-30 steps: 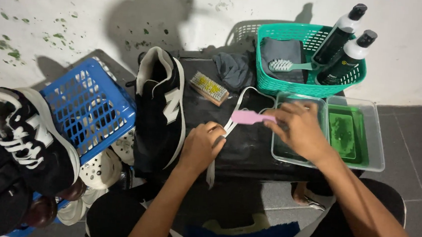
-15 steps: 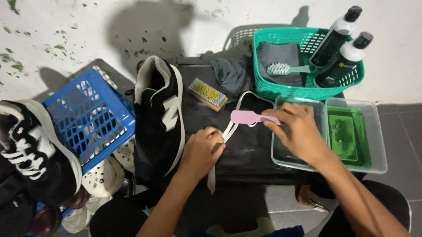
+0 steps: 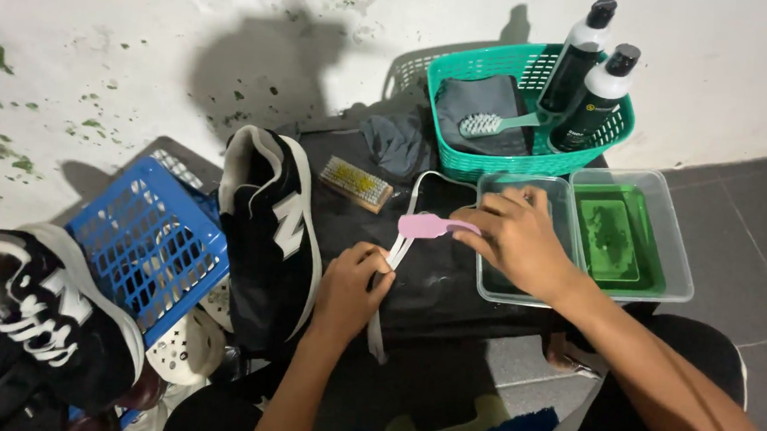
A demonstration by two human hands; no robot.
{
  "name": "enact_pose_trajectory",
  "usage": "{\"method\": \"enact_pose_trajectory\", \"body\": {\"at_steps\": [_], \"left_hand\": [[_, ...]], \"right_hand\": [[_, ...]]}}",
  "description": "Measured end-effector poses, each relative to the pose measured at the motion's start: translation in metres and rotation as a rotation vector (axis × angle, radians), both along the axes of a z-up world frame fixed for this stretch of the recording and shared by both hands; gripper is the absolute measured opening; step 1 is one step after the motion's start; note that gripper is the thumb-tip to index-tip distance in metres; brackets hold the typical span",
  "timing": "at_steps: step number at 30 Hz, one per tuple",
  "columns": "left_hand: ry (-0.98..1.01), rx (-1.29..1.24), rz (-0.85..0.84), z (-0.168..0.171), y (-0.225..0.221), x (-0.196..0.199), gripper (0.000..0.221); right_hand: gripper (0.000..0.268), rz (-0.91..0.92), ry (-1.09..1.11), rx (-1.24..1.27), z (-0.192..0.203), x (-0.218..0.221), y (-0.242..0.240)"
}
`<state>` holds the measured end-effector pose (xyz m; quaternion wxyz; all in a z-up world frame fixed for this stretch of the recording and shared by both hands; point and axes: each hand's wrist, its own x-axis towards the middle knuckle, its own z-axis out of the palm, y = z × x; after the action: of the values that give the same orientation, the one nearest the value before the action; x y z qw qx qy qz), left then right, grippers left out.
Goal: Scrubbing a white shoe lace with a small brush and cleaning solution to remove dirt.
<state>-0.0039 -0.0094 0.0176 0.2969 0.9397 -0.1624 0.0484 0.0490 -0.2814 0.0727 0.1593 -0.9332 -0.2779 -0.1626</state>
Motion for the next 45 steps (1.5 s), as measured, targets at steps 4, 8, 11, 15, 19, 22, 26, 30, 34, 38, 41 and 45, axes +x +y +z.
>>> {"method": "enact_pose_trajectory", "body": {"at_steps": [4, 8, 11, 15, 19, 22, 26, 30, 34, 38, 41, 45], "left_hand": [[0.016, -0.017, 0.002, 0.006, 0.000, 0.000, 0.016], [0.065, -0.073, -0.065, 0.017, 0.004, 0.002, 0.016], [0.070, -0.084, -0.072, 0.023, 0.005, -0.001, 0.016], [0.052, -0.160, -0.083, 0.004, 0.007, 0.001, 0.015], [0.081, -0.159, -0.124, 0.016, 0.011, -0.004, 0.019], [0.094, -0.052, -0.123, 0.018, 0.012, -0.007, 0.018], [0.020, -0.098, -0.057, -0.005, 0.005, 0.004, 0.011], [0.036, -0.096, -0.028, -0.026, 0.005, 0.011, 0.010], [0.022, -0.009, 0.001, -0.020, 0.000, 0.010, 0.011], [0.060, 0.020, -0.001, -0.013, -0.001, 0.009, 0.010], [0.076, 0.004, -0.008, -0.005, 0.001, 0.005, 0.011], [0.056, 0.015, -0.028, -0.012, 0.003, 0.006, 0.015]], "right_hand": [[0.013, 0.061, 0.094, 0.085, -0.004, -0.004, 0.008], [0.018, -0.051, -0.013, -0.030, -0.013, -0.001, 0.003], [0.017, 0.019, 0.067, 0.052, -0.009, -0.007, 0.006], [0.012, 0.014, 0.014, 0.044, -0.004, -0.010, 0.011], [0.010, 0.016, 0.035, 0.083, 0.000, -0.007, 0.008], [0.015, 0.083, 0.128, 0.163, 0.000, -0.006, 0.012], [0.014, -0.090, 0.054, -0.078, -0.002, -0.004, 0.007], [0.014, 0.018, 0.166, 0.020, -0.004, -0.008, 0.012], [0.016, -0.024, 0.064, -0.109, -0.006, -0.005, 0.008], [0.015, -0.017, 0.148, 0.071, 0.001, -0.001, 0.000], [0.013, -0.021, 0.111, 0.046, 0.001, -0.003, 0.004], [0.015, -0.119, -0.046, -0.099, -0.016, 0.003, -0.007]]}}
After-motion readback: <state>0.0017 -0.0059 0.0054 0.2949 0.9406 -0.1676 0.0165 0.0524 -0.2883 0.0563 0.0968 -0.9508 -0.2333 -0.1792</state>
